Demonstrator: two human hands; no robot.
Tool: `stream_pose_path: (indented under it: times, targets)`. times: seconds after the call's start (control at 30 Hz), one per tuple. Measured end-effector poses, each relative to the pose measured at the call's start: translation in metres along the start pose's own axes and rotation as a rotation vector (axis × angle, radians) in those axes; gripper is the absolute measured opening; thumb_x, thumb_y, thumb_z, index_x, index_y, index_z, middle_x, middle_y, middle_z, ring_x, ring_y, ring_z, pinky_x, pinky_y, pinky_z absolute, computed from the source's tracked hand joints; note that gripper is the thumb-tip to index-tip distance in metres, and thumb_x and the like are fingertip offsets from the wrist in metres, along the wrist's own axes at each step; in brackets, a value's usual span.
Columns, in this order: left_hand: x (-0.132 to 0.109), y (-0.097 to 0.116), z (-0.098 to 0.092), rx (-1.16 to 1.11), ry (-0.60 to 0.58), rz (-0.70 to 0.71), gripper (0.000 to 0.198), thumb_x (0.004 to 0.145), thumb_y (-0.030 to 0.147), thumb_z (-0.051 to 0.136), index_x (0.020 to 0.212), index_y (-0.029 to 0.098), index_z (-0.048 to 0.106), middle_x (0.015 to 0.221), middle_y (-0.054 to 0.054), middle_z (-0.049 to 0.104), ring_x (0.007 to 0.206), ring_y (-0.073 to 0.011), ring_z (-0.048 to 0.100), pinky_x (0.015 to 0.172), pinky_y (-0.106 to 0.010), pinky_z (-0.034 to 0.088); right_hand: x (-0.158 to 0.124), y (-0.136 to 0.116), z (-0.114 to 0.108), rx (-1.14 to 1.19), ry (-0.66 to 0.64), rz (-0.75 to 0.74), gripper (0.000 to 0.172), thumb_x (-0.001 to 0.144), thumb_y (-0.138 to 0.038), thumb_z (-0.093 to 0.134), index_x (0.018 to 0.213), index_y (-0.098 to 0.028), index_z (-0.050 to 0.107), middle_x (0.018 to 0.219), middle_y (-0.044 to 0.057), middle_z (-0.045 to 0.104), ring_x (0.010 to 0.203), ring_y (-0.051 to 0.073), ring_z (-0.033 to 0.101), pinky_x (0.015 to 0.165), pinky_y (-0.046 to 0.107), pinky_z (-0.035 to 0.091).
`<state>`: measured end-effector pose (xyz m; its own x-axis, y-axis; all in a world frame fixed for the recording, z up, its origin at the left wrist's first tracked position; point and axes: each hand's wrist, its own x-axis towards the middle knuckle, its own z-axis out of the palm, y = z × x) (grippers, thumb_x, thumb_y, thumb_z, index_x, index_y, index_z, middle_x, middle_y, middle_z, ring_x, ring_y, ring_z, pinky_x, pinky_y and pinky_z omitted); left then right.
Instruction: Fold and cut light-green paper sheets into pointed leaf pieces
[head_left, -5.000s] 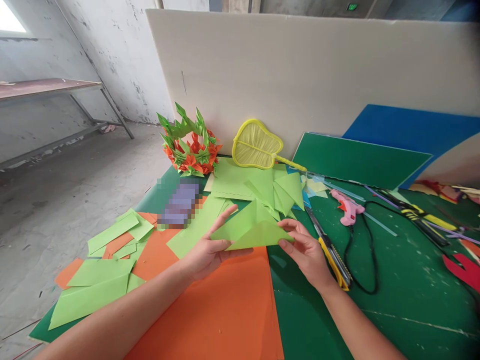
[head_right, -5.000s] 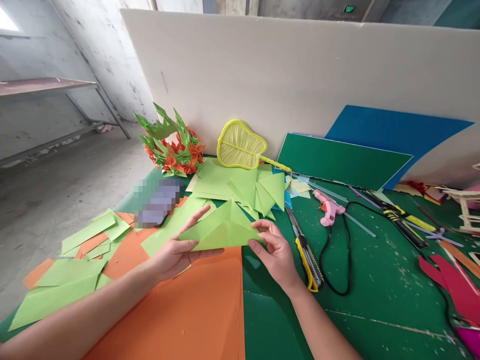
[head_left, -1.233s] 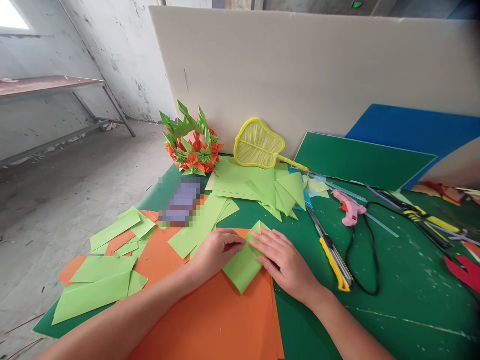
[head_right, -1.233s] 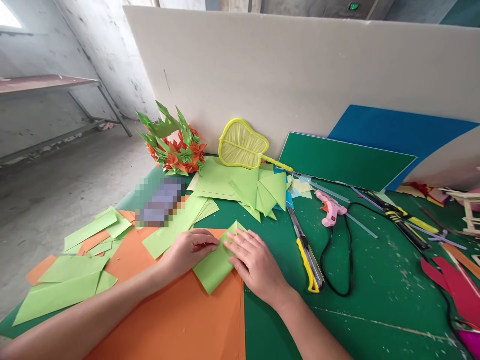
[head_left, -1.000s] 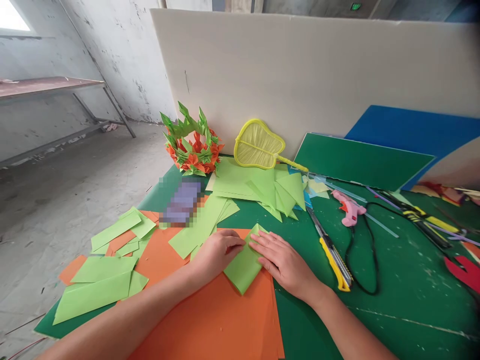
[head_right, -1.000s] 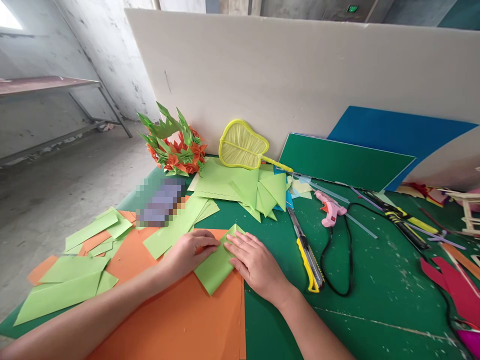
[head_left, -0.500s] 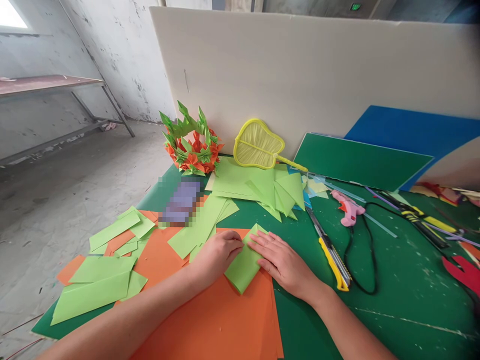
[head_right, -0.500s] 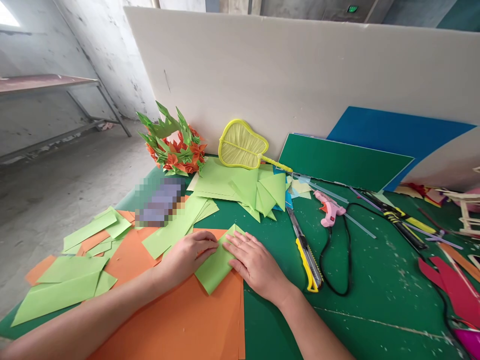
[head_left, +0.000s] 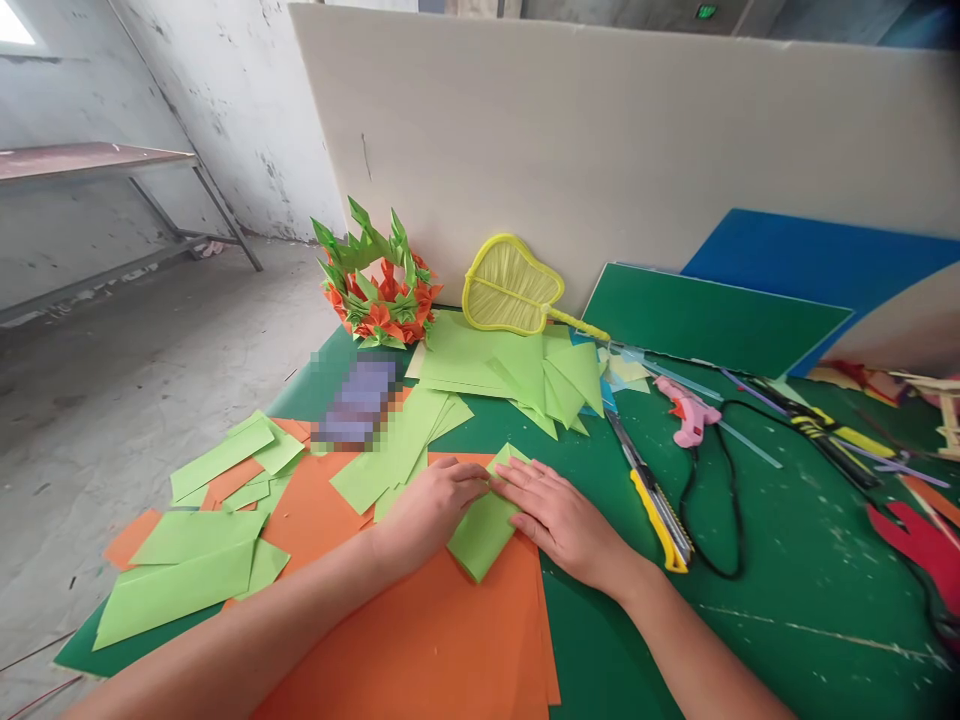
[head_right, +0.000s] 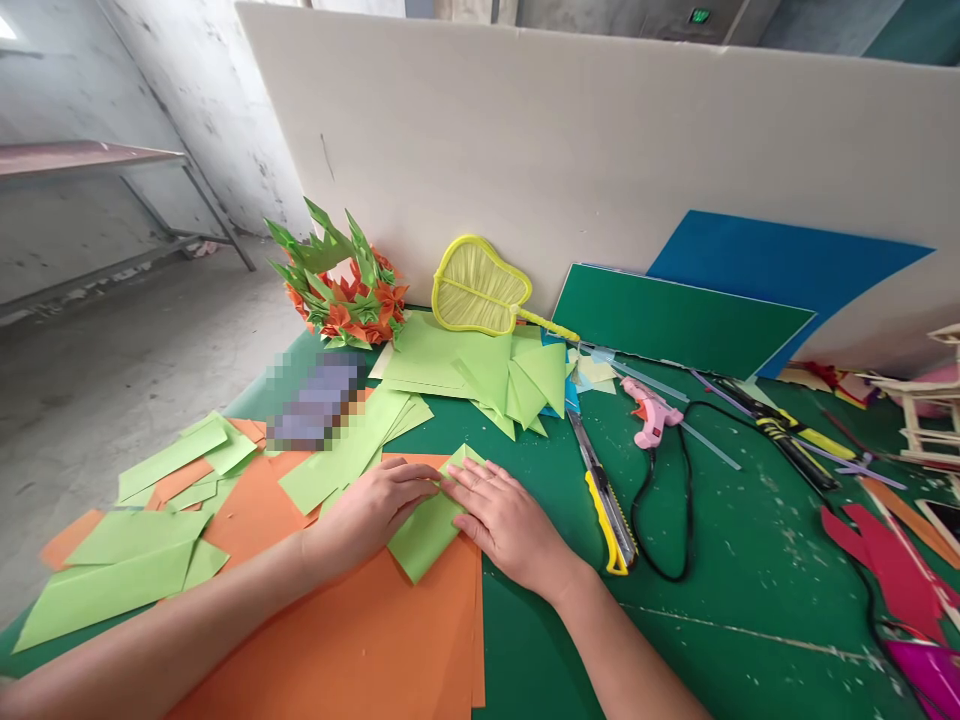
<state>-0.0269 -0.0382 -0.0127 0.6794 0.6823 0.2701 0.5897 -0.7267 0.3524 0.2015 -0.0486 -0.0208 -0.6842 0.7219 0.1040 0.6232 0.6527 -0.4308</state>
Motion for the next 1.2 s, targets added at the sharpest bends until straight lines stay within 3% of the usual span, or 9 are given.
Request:
stream_pose_path:
  times: [0.27, 0.43, 0.57, 0.67, 0.93, 1.1, 1.2]
  targets:
    - [0.004, 0.001, -0.003, -0.002, -0.063, 0.013, 0.029, 0.096, 0.012, 0.039, 0.103, 0.017, 0.067, 0.106, -0.008, 0.068, 0.099, -0.0193, 0.063, 0.089, -0.034, 0.049, 0.0, 0.002, -0.002, 0.01, 0.009, -0.019, 0.048, 0.102, -0.038, 0.037, 0.149, -0.029, 0.034, 0.152, 0.002, 0.038, 0.142, 0.023, 0.031, 0.116, 0.048, 0.03]
    - [0.005, 0.001, -0.002, -0.014, -0.066, -0.021, 0.018, 0.091, 0.033, 0.061, 0.095, 0.017, 0.068, 0.104, -0.008, 0.067, 0.099, -0.0226, 0.062, 0.088, -0.036, 0.05, -0.005, 0.012, -0.006, 0.024, 0.181, 0.016, 0.035, 0.102, -0.029, 0.038, 0.128, -0.027, 0.06, 0.136, 0.004, 0.059, 0.132, 0.023, 0.047, 0.111, 0.05, 0.036]
    - [0.004, 0.003, 0.001, -0.007, -0.082, -0.049, 0.016, 0.088, 0.032, 0.065, 0.093, 0.017, 0.067, 0.106, -0.009, 0.066, 0.099, -0.0232, 0.063, 0.088, -0.035, 0.052, -0.008, 0.015, -0.009, -0.029, 0.346, 0.083, 0.027, 0.098, -0.026, 0.046, 0.104, -0.024, 0.072, 0.105, 0.008, 0.071, 0.106, 0.024, 0.062, 0.093, 0.045, 0.05]
    - [0.003, 0.004, 0.005, -0.025, -0.084, -0.084, 0.014, 0.087, 0.027, 0.067, 0.096, 0.016, 0.066, 0.11, -0.011, 0.065, 0.1, -0.0247, 0.063, 0.09, -0.036, 0.054, -0.008, 0.011, -0.013, -0.043, 0.281, 0.048, 0.028, 0.098, -0.024, 0.045, 0.099, -0.023, 0.073, 0.089, 0.008, 0.067, 0.088, 0.022, 0.06, 0.078, 0.039, 0.052]
    - [0.003, 0.007, 0.002, -0.052, -0.131, -0.134, 0.013, 0.091, 0.026, 0.061, 0.096, 0.015, 0.065, 0.114, -0.01, 0.062, 0.101, -0.0219, 0.064, 0.091, -0.033, 0.054, -0.015, -0.009, -0.01, 0.077, 0.055, -0.163, 0.03, 0.085, -0.01, 0.048, 0.096, -0.022, 0.073, 0.077, 0.005, 0.063, 0.075, 0.019, 0.055, 0.071, 0.033, 0.046]
    - [0.003, 0.008, 0.001, -0.063, -0.145, -0.147, 0.017, 0.088, 0.028, 0.066, 0.097, 0.014, 0.066, 0.116, -0.012, 0.062, 0.101, -0.0239, 0.065, 0.09, -0.036, 0.055, -0.015, -0.026, 0.003, 0.082, 0.0, -0.259, 0.036, 0.08, -0.01, 0.047, 0.097, -0.024, 0.075, 0.066, 0.003, 0.064, 0.067, 0.018, 0.053, 0.065, 0.032, 0.042]
    - [0.001, 0.008, 0.001, -0.07, -0.144, -0.137, 0.029, 0.081, 0.033, 0.073, 0.101, 0.014, 0.065, 0.119, -0.013, 0.061, 0.104, -0.0274, 0.064, 0.089, -0.039, 0.056, -0.012, -0.029, 0.008, 0.092, -0.01, -0.275, 0.038, 0.078, -0.011, 0.046, 0.097, -0.026, 0.075, 0.062, 0.001, 0.066, 0.063, 0.018, 0.054, 0.063, 0.032, 0.041]
